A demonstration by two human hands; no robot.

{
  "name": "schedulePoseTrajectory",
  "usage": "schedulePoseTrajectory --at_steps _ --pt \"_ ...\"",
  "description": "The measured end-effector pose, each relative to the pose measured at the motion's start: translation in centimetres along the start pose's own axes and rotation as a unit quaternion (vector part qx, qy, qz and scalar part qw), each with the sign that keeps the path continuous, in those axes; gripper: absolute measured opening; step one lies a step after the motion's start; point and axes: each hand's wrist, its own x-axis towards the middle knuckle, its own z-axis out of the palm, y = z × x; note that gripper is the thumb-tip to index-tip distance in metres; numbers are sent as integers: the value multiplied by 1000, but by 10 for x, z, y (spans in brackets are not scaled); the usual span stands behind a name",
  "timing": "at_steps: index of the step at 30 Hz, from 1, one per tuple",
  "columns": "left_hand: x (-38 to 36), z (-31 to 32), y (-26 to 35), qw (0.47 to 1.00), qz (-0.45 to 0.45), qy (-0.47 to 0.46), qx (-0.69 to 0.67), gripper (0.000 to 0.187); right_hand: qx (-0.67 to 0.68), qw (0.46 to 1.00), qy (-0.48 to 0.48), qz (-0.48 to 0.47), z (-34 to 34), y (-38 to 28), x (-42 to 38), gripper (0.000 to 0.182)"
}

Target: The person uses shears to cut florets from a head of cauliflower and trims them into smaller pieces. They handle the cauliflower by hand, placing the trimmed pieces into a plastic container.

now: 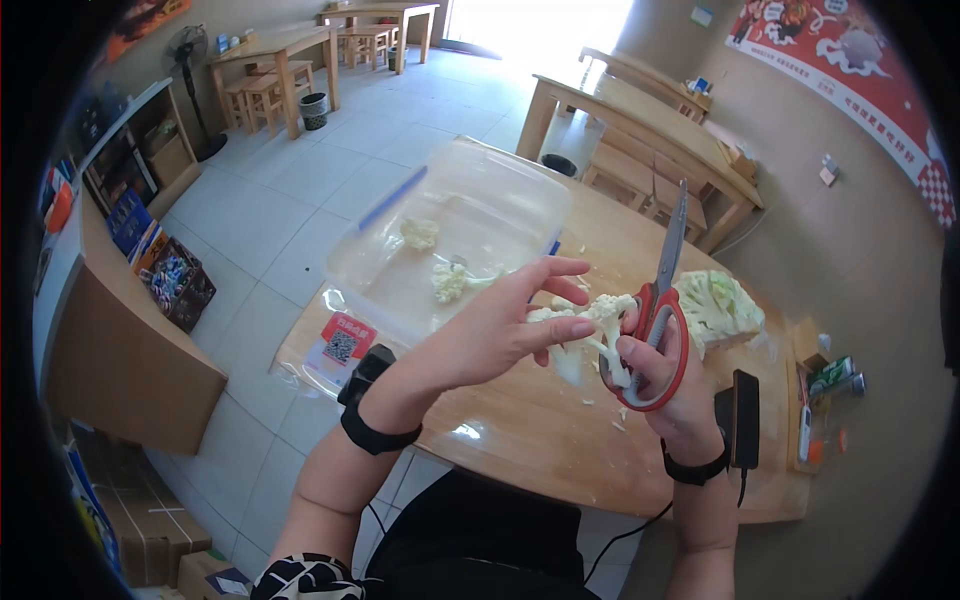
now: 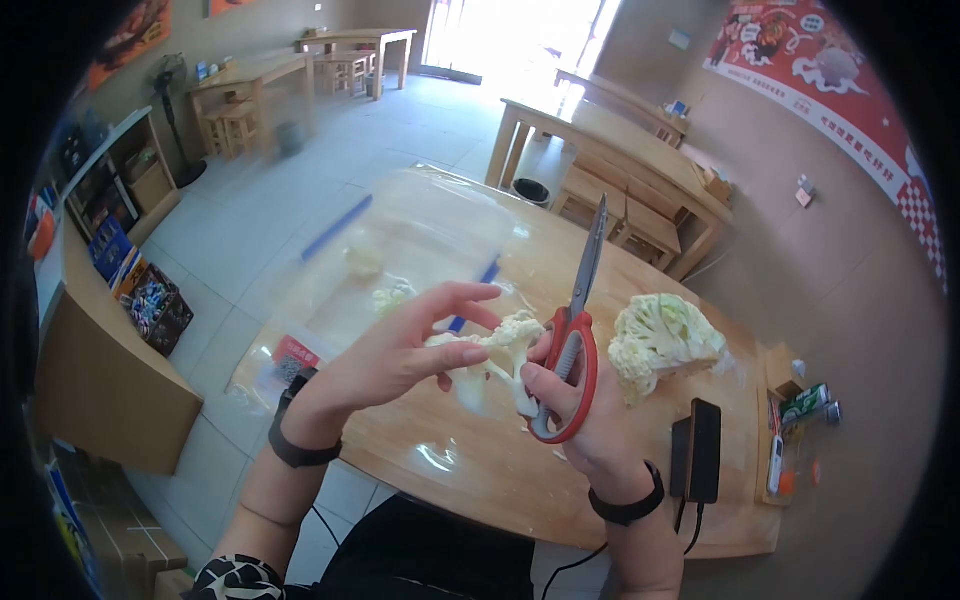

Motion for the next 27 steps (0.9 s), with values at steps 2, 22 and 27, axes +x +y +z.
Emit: schedulePoseTrajectory --at_steps 2,22,27 --pt "-4 -15 1 999 4 -14 43 46 20 999 -22 18 7 1 12 21" --pt "4 78 -52 904 141 92 392 37 -194 959 182 -97 -49 -20 -42 15" --pt "48 111 -77 881 94 45 461 33 -176 958 226 -34 -84 15 -79 10"
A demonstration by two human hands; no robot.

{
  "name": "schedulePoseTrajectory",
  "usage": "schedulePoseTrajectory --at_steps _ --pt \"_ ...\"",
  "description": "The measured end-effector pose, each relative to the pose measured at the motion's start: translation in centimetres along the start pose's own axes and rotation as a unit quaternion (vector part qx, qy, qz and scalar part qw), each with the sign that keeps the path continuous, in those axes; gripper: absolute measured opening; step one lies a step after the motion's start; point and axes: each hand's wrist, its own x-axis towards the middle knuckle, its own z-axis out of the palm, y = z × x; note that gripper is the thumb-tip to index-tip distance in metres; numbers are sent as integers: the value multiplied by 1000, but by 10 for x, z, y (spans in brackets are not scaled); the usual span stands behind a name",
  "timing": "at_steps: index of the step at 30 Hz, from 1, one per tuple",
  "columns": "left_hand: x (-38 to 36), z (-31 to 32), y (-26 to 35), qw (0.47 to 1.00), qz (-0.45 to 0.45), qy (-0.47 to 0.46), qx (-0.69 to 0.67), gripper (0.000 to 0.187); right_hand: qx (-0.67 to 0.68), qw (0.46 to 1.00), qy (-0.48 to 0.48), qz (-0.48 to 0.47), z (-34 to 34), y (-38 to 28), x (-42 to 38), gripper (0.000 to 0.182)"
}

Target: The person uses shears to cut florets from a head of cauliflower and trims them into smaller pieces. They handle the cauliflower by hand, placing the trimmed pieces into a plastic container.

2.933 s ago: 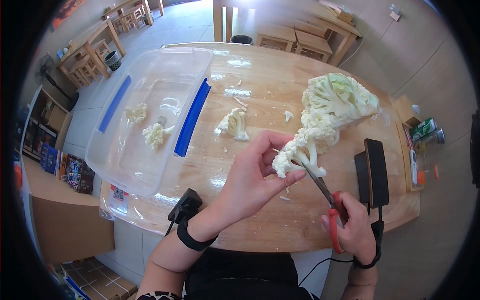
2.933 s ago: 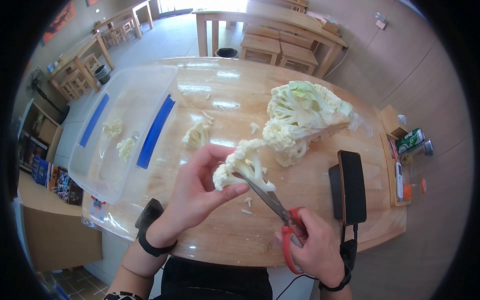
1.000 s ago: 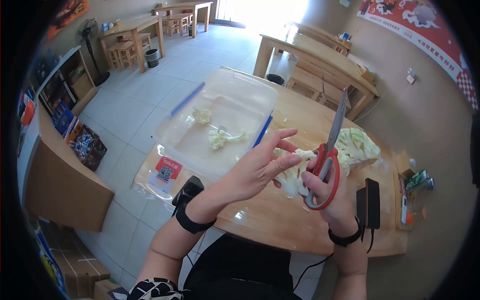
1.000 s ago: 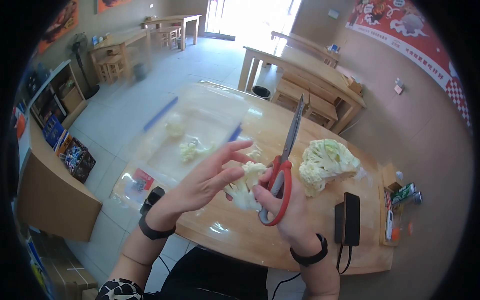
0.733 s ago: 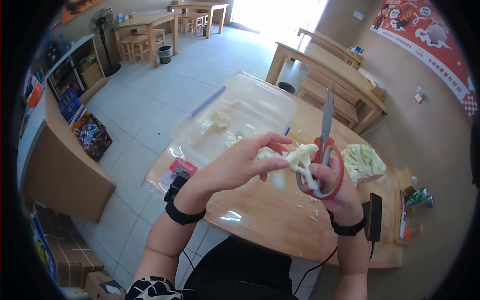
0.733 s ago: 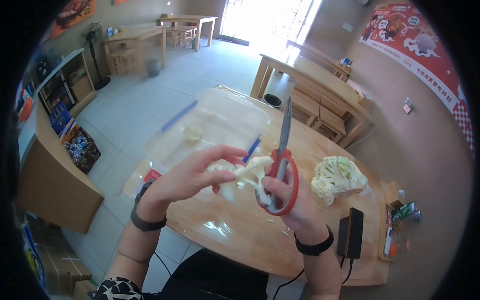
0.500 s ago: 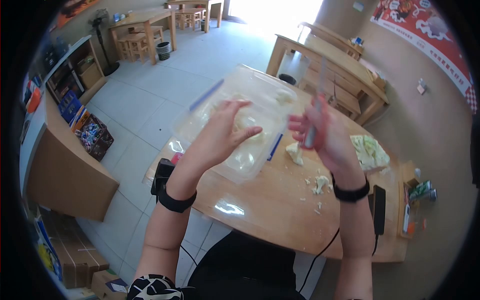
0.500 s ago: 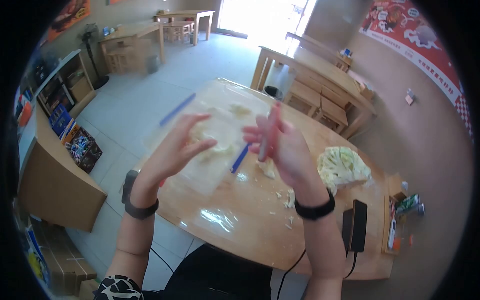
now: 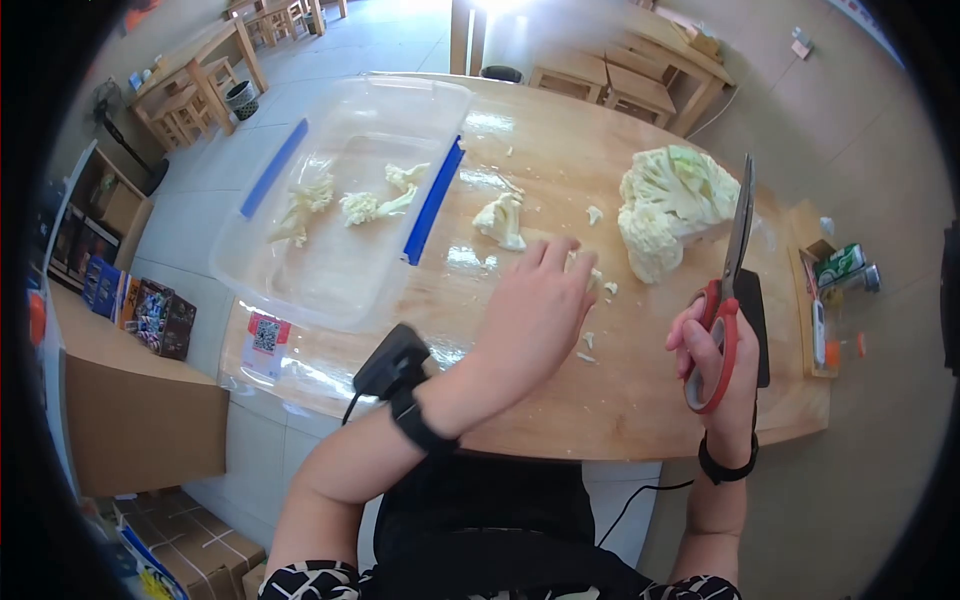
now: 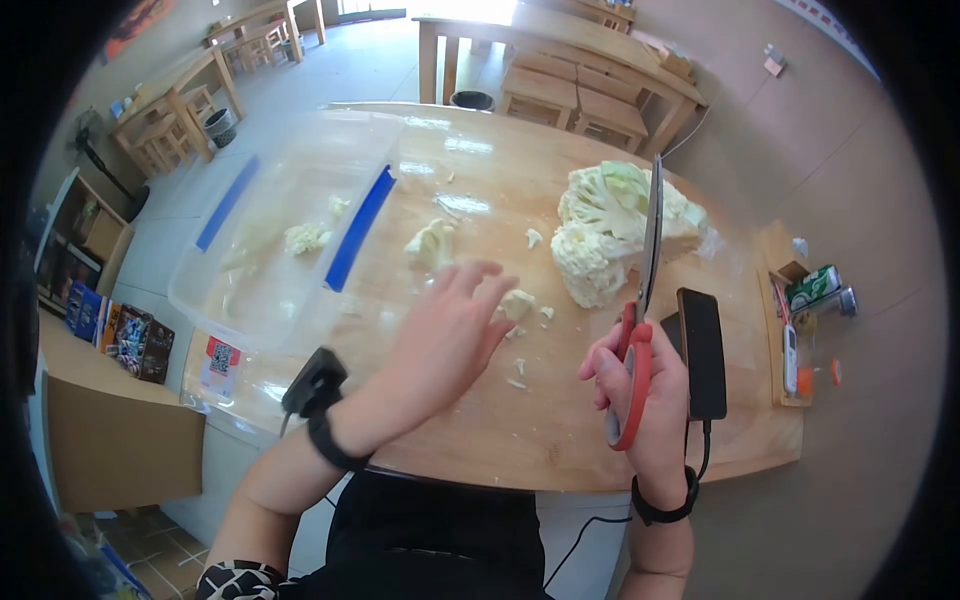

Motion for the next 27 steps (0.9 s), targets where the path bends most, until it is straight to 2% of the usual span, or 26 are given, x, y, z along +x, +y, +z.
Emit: schedulePoseTrajectory --at_steps 1,5,7,9,11,13,14,15,16,18,19,20,21,23,25,27 --pt "8 9 1 999 -32 -19 24 30 6 1000 -8 -1 -4 6 -2 12" --pt "20 36 -8 989 -51 -72 121 26 44 999 -25 -5 -14 20 -11 13" --pt "17 22 -2 978 -129 -154 -60 26 53 998 -29 11 -19 22 -13 14" --pt "7 -9 12 981 -78 -71 -166 25 58 998 -22 11 -21 20 -14 14" --pt "7 -56 16 994 -22 63 -83 23 48 998 -23 12 -25 20 -14 15" --pt "12 -95 6 980 -67 189 19 28 66 997 -36 17 -26 22 -13 15" --pt "15 -113 -3 977 -109 173 60 32 77 996 -47 19 -26 22 -13 14" --pt "12 -121 -27 971 -64 178 146 31 80 995 -49 19 -26 25 -13 14" --pt "10 -119 -29 970 -64 180 151 31 79 995 -63 15 -25 30 -13 14" --pt "7 -112 -26 960 -5 225 167 29 82 994 -76 8 -21 32 -10 13" --pt "4 -96 -16 980 -35 190 36 26 78 993 -85 26 -19 32 -10 13" --pt "0 -76 -15 992 -12 124 -13 24 71 992 -94 43 -17 32 -10 12" --pt "-4 -55 -10 999 -21 46 -10 35 69 992 -95 41 -14 32 -11 12" --pt "0 -21 -6 981 -31 60 183 43 80 991 -89 58 -9 32 -10 13" --pt "13 10 -36 972 -109 91 188 53 93 988 -112 56 -10 47 -6 13" --pt "23 20 -54 962 -175 54 203 62 84 985 -138 67 -8 41 -5 14"
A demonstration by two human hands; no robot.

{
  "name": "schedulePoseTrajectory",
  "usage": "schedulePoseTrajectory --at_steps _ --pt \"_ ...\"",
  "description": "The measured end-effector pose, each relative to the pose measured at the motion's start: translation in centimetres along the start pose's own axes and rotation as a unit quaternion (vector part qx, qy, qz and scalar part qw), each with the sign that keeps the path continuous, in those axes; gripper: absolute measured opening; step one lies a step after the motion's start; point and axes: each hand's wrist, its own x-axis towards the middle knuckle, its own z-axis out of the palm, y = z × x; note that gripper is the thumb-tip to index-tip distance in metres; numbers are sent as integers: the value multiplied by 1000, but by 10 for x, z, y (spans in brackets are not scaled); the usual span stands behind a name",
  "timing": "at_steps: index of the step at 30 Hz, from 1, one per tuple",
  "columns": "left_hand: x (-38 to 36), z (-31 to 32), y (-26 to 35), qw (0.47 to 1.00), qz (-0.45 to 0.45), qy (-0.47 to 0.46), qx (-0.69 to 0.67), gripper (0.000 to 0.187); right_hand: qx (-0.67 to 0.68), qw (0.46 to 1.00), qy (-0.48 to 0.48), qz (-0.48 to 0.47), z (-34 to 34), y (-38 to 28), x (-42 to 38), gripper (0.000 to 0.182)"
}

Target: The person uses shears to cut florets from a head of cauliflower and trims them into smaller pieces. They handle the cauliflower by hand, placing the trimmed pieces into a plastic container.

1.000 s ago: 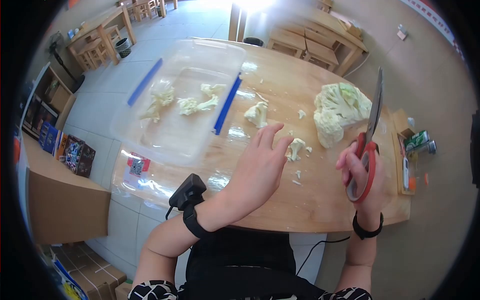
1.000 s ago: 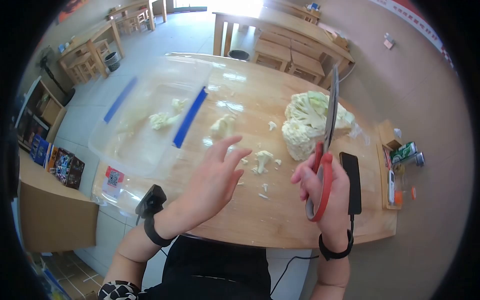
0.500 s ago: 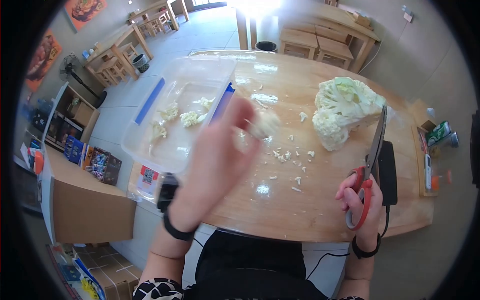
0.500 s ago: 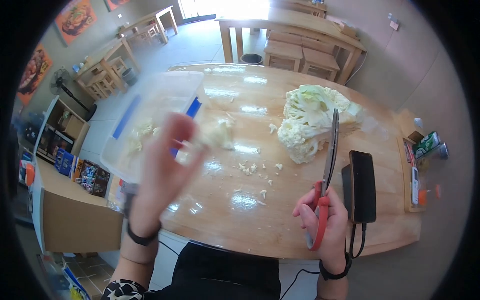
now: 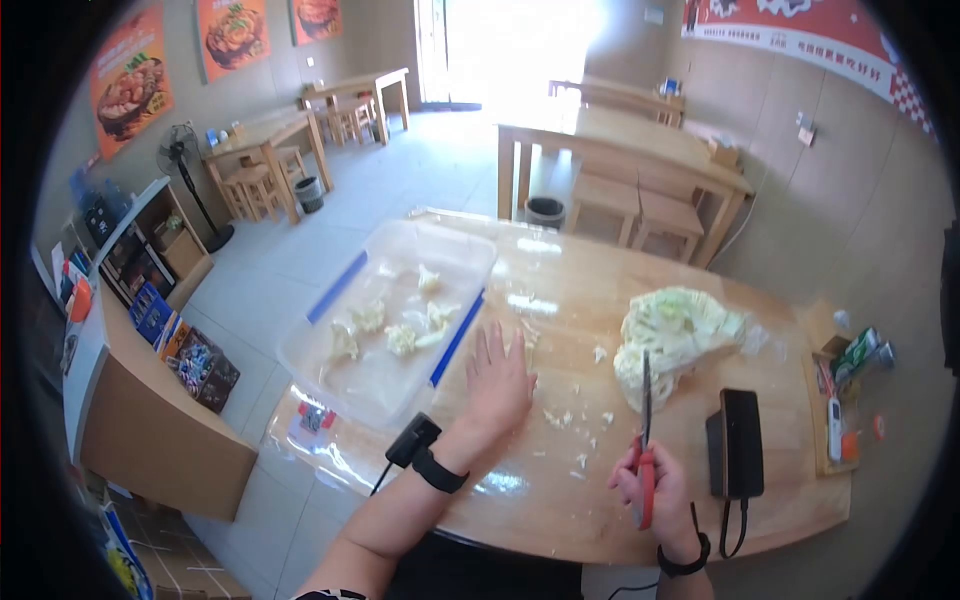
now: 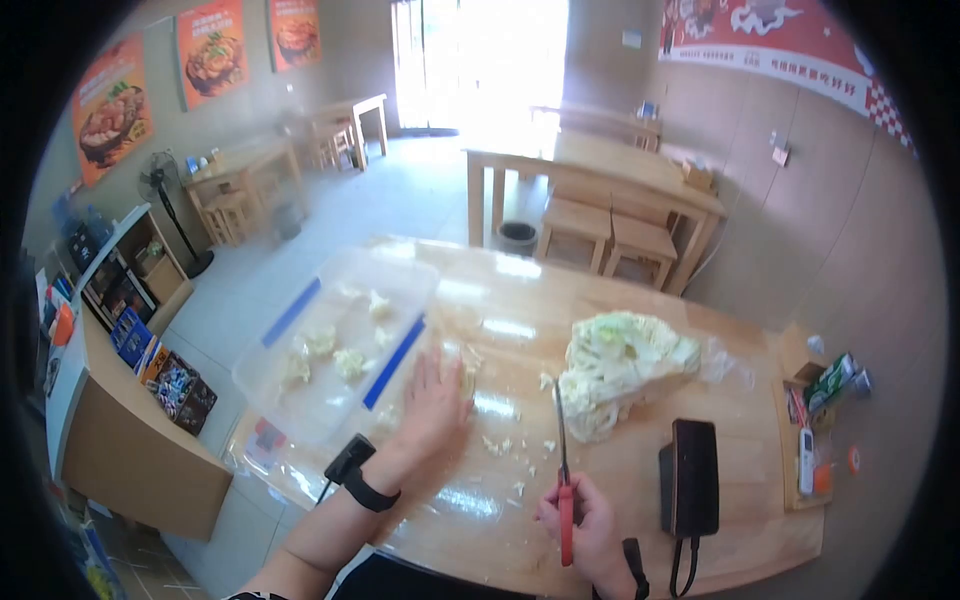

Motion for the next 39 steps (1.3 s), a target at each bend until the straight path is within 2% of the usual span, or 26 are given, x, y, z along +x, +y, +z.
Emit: schedulePoseTrajectory --at_steps 2,3,5,6,7,8,9,10,11,12,14,15,16,17,19,21,24,27,29,31,32,33,35,37,39 --pt "3 0 -10 982 -18 -128 -140 64 3 1000 -2 -4 1 2 3 15" --pt "3 -1 -12 982 -15 -126 -138 64 10 1000 -1 9 1 3 5 15" --pt "-3 6 -14 965 29 -80 -249 60 17 1000 0 1 1 10 8 16" --pt "-5 2 -11 964 26 -95 -249 60 20 1000 1 -3 2 14 8 16" --pt "-2 -13 -4 912 -20 -149 -381 53 25 1000 5 13 2 14 6 16" --pt "0 -21 1 838 -70 -199 -504 47 13 1000 4 16 3 11 6 18" --pt "-1 -20 2 832 -82 -217 -505 47 2 1000 2 24 4 11 4 20" --pt "-3 -16 2 727 -113 -225 -639 45 -45 999 -2 -14 1 16 3 26" --pt "-5 -13 3 602 -140 -218 -755 43 -46 999 1 0 1 14 2 26" --pt "-8 -16 7 596 -149 -222 -757 43 -86 996 5 -2 1 9 1 27" --pt "-10 -28 18 510 -151 -161 -831 46 -124 992 10 -3 1 9 1 27" --pt "-12 -33 21 509 -154 -162 -831 46 -187 982 19 -21 -2 12 2 32" --pt "-13 -37 23 458 -160 -161 -860 47 -249 967 28 -39 -2 13 3 37" --pt "-15 -38 24 405 -165 -159 -885 47 -250 967 27 -35 -1 13 5 37" --pt "-20 -32 25 400 -140 -156 -892 45 -336 940 42 -41 3 8 7 40" --pt "-24 -30 28 395 -112 -155 -899 44 -323 945 44 -37 8 7 10 40" --pt "-29 -31 37 420 -105 -159 -887 40 -290 956 43 -28 11 12 14 40" --pt "-36 -28 42 394 -125 -188 -891 33 -265 963 38 -9 13 20 14 37" --pt "-39 -22 44 399 -150 -185 -885 31 -264 964 35 -4 16 17 10 35" --pt "-43 -15 46 405 -141 -170 -887 30 -235 969 0 76 18 5 10 25" --pt "-43 -11 46 410 -154 -158 -885 29 -265 963 4 49 18 11 9 22" --pt "-43 -9 46 413 -138 -155 -887 29 -269 963 7 34 19 12 8 22" --pt "-45 -4 44 419 -179 -157 -876 23 -309 949 -1 52 23 13 7 23" --pt "-45 -3 46 415 -186 -147 -878 25 -298 953 -12 60 25 8 5 26" --pt "-47 -1 45 446 -210 -174 -852 23 -234 963 -34 130 26 4 3 27"
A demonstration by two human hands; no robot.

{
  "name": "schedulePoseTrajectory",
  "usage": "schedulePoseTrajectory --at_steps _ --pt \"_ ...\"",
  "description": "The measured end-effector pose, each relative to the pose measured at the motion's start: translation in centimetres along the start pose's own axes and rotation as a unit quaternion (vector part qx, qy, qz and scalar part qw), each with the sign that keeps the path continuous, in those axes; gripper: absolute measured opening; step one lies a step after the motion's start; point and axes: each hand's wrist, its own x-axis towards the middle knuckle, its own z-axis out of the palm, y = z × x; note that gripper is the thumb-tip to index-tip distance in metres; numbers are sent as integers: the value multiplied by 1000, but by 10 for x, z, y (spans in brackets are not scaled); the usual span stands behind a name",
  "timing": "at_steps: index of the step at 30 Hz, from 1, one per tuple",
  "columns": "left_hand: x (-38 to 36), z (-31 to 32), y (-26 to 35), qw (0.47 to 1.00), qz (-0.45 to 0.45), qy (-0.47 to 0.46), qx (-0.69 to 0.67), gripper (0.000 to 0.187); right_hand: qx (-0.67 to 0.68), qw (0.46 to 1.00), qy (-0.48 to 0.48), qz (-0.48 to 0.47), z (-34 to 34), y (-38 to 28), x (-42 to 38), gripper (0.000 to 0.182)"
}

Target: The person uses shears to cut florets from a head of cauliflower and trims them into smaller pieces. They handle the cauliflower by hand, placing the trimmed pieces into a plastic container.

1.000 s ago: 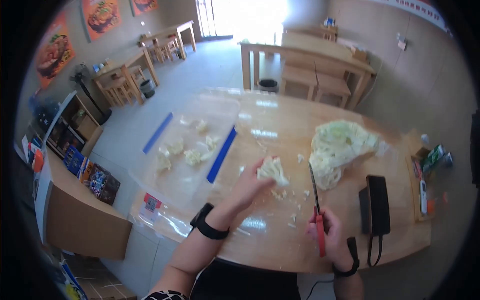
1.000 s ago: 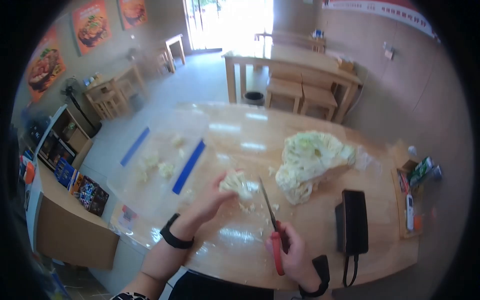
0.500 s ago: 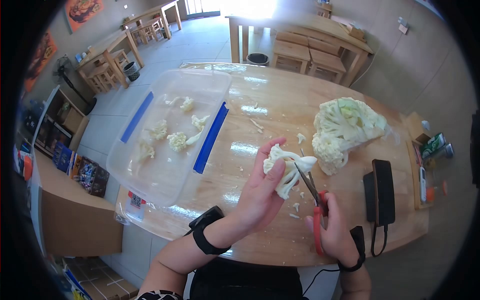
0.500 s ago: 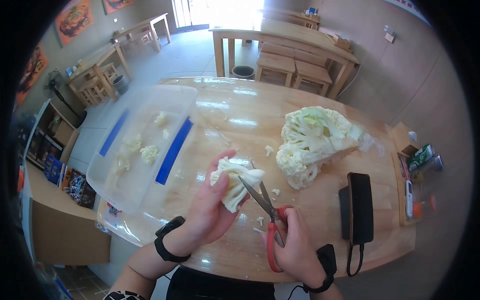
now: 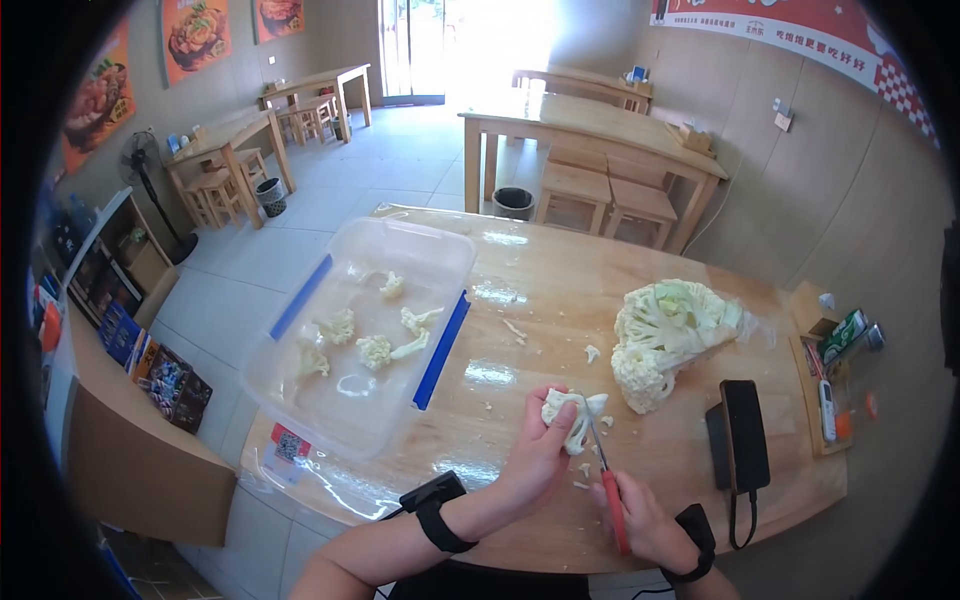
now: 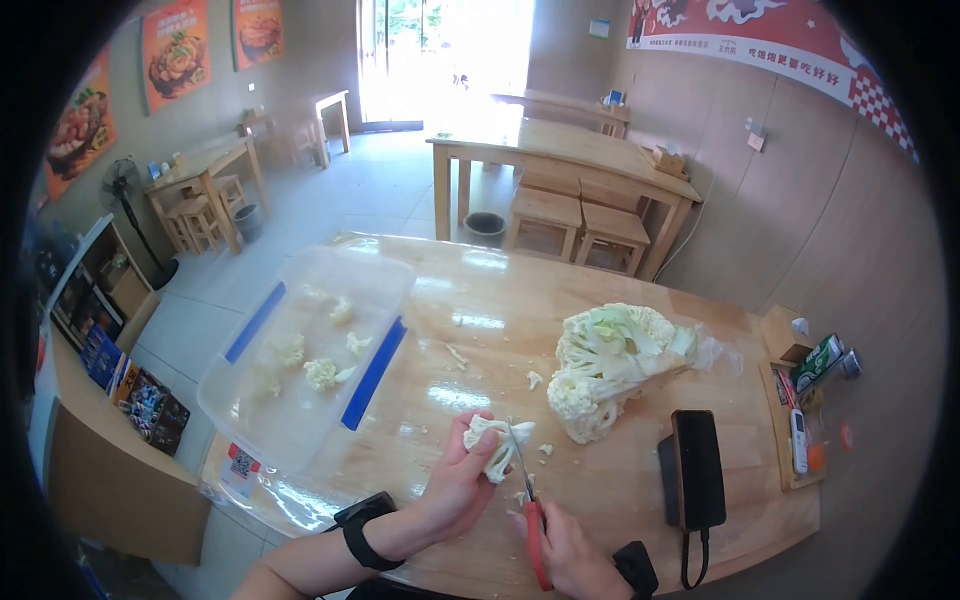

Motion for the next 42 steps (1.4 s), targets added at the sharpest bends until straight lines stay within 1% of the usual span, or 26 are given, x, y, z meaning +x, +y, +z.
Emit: schedulePoseTrajectory --at_steps 1,3,4,6,7,8,9,10,12,13,15,16,18,19,21,23,24,25,27,31,33,36,38,39,41,42 --pt "0 -2 -1 1000 2 -1 1 23 0 1000 0 -2 -1 6 0 27" --pt "1 -6 -2 999 -20 -25 41 25 152 986 -44 54 -2 23 2 26" --pt "2 -7 -1 999 -18 -26 42 25 151 986 -44 52 -5 21 1 26" --pt "5 -8 1 994 -17 -10 108 34 257 959 -55 103 -11 16 -2 23" --pt "7 -11 3 994 -17 -11 108 34 257 959 -54 103 -16 21 -2 23" --pt "9 -14 7 969 44 -63 235 42 274 959 -27 65 -22 30 -2 20" --pt "10 -14 10 922 103 -114 356 51 290 956 0 29 -26 31 -2 21" --pt "8 -11 12 922 102 -113 355 51 291 956 0 31 -25 28 -3 21" --pt "0 1 18 845 164 -199 468 70 259 946 142 -136 -24 11 -1 26" --pt "-3 5 21 846 160 -200 468 70 260 946 143 -133 -23 8 4 26" --pt "-8 12 23 853 142 -230 447 78 188 914 226 -278 -18 7 14 36" --pt "-8 14 26 861 119 -233 437 78 161 924 214 -274 -18 6 15 38" --pt "-6 12 26 803 214 -254 495 84 98 947 204 -229 -18 -1 9 40" --pt "-8 12 23 813 197 -257 484 84 126 941 213 -232 -15 1 8 38" --pt "-8 15 24 823 225 -267 448 86 155 932 226 -236 -12 4 9 37" --pt "-7 15 20 831 236 -275 421 84 230 902 219 -294 -13 4 12 35" --pt "-7 14 19 838 249 -281 396 82 232 901 220 -293 -12 8 12 35" --pt "-8 14 19 838 247 -281 398 82 253 901 226 -272 -12 14 13 33" --pt "-10 13 18 860 222 -258 379 67 275 899 233 -249 -13 18 14 32" --pt "-8 13 22 883 176 -284 330 60 329 896 219 -203 -14 14 8 34" --pt "-9 17 26 928 114 -250 251 56 361 888 225 -176 -17 12 0 36" --pt "-5 12 34 940 133 -211 234 52 298 917 197 -178 -37 22 -19 39" --pt "-5 12 37 943 137 -201 226 52 59 954 230 -182 -39 32 -31 42" --pt "-5 12 37 946 147 -199 210 53 58 955 226 -183 -37 32 -36 42" --pt "-5 12 35 948 156 -198 194 54 -17 975 163 -147 -35 31 -44 45" --pt "-6 12 34 948 158 -200 188 54 -17 976 162 -146 -34 30 -44 45"
